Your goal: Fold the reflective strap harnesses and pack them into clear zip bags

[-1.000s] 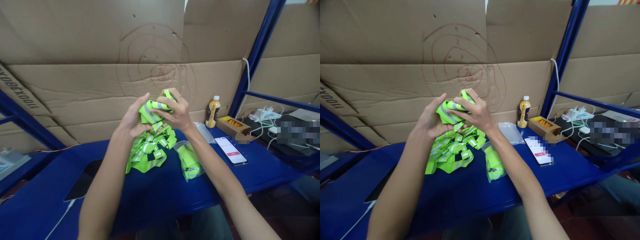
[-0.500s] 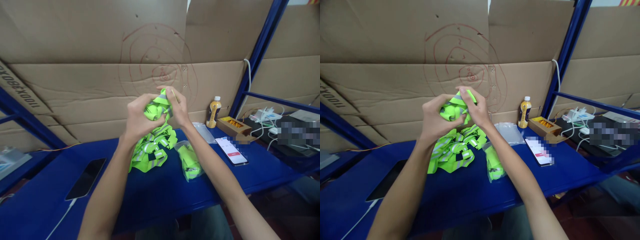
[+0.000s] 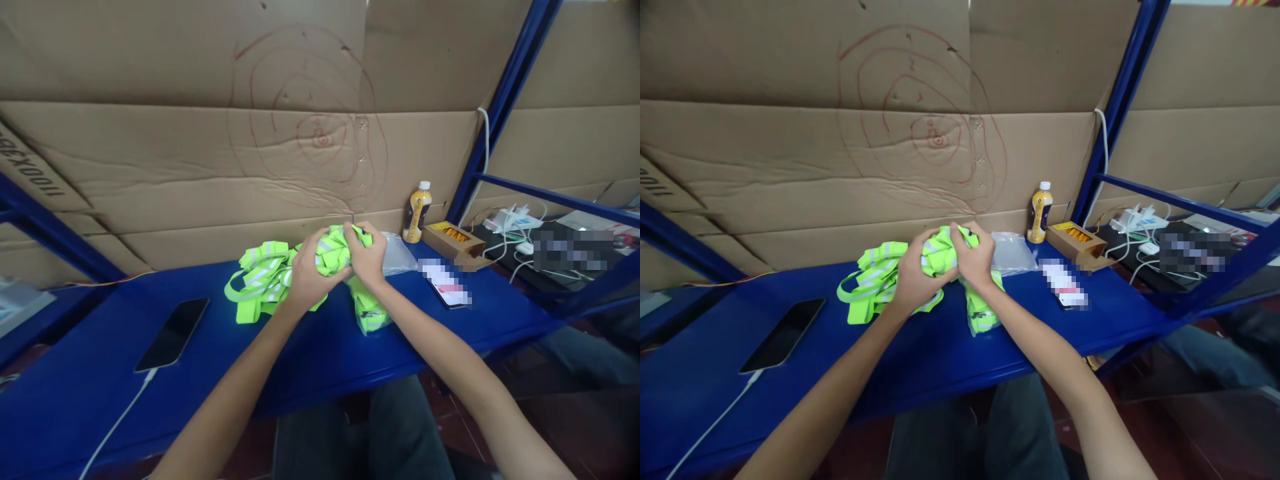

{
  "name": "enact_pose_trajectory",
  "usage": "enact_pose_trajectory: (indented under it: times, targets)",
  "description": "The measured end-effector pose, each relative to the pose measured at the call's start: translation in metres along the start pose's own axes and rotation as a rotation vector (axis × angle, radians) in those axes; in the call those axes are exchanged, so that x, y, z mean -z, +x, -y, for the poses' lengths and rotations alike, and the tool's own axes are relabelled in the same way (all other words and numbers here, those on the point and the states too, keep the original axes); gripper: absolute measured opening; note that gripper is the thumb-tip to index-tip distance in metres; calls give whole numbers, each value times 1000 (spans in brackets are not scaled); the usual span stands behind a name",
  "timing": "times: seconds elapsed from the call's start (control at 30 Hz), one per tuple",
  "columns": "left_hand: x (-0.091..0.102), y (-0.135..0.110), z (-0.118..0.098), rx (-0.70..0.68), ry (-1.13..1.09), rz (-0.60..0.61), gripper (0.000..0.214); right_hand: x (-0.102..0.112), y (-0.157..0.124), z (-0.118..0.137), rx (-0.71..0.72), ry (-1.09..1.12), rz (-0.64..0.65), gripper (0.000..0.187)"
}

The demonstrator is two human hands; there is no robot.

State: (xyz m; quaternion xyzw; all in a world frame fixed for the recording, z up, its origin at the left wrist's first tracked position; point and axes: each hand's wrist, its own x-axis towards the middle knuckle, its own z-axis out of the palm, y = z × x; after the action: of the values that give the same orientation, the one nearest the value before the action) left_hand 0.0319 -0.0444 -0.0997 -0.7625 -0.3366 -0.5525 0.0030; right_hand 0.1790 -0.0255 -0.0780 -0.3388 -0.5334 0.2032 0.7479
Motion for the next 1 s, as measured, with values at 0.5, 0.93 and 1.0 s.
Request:
enact_pose_trajectory:
  times: [0.5, 0.93, 1.0]
  targets:
    - [10, 3, -27, 1205, -1112, 196, 38, 15, -21, -8, 717, -254, 333, 16]
    - [11, -15, -10, 88, 75, -338, 23, -4, -38, 16, -141, 202, 223, 42]
    - [17, -13, -8, -95, 139, -337, 14, -1, -31, 16, -357, 389, 331, 50]
